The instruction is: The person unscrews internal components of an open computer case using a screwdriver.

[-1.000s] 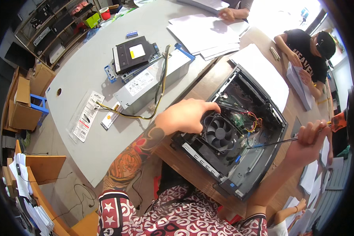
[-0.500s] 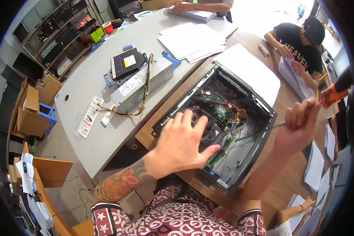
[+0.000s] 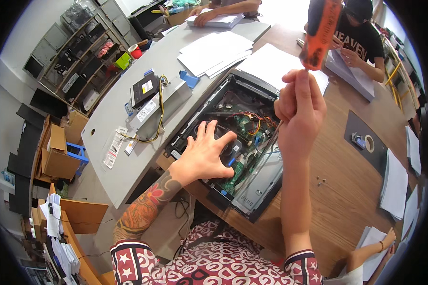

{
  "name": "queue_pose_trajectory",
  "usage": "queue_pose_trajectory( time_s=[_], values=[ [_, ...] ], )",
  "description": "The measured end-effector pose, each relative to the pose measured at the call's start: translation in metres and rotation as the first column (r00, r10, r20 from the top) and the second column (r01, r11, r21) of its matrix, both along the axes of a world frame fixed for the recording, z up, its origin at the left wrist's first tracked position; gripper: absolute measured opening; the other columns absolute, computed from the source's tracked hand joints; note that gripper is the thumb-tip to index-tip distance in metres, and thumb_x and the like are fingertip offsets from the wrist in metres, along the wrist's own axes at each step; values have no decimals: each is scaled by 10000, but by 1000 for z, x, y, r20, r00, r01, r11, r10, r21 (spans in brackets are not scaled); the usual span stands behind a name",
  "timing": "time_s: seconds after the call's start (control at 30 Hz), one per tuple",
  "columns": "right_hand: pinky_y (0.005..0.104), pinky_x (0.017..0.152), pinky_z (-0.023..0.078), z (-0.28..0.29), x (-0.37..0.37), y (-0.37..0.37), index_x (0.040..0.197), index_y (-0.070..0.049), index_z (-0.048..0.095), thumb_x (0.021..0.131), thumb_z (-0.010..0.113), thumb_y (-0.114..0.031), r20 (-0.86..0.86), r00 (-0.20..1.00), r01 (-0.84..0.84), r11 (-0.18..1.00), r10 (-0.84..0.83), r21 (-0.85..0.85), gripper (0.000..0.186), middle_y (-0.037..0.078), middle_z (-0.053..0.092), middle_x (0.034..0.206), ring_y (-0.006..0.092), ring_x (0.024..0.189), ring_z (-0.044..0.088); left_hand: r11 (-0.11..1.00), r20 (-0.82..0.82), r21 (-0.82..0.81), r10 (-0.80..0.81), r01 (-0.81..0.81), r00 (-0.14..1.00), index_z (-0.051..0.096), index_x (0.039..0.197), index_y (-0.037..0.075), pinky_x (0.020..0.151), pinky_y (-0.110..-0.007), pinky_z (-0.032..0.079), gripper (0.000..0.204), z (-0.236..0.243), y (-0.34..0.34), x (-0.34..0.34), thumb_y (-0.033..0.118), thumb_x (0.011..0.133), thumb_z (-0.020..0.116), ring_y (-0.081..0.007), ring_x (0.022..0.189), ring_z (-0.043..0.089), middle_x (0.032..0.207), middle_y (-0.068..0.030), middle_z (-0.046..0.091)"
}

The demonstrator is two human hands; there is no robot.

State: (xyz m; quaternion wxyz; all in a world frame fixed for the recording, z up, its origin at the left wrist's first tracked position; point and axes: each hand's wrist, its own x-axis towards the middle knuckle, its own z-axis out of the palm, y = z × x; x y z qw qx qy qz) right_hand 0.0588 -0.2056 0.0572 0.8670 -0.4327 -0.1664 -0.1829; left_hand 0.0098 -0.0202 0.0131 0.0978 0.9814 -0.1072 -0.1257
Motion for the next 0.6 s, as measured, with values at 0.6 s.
queue_pose_trajectory(
  time_s=[0.6],
  values=[
    [220, 459, 175, -4, 7, 2, 914, -30, 616, 1033, 544, -347, -22, 1000, -4, 997, 3, -75, 345, -71, 349, 594, 10, 503, 249, 965, 412, -83, -195, 249, 890, 669, 943, 114, 856, -513, 420, 433, -9, 2, -7, 362, 594, 732, -366, 1184, 474, 1278, -172, 490]
  ],
)
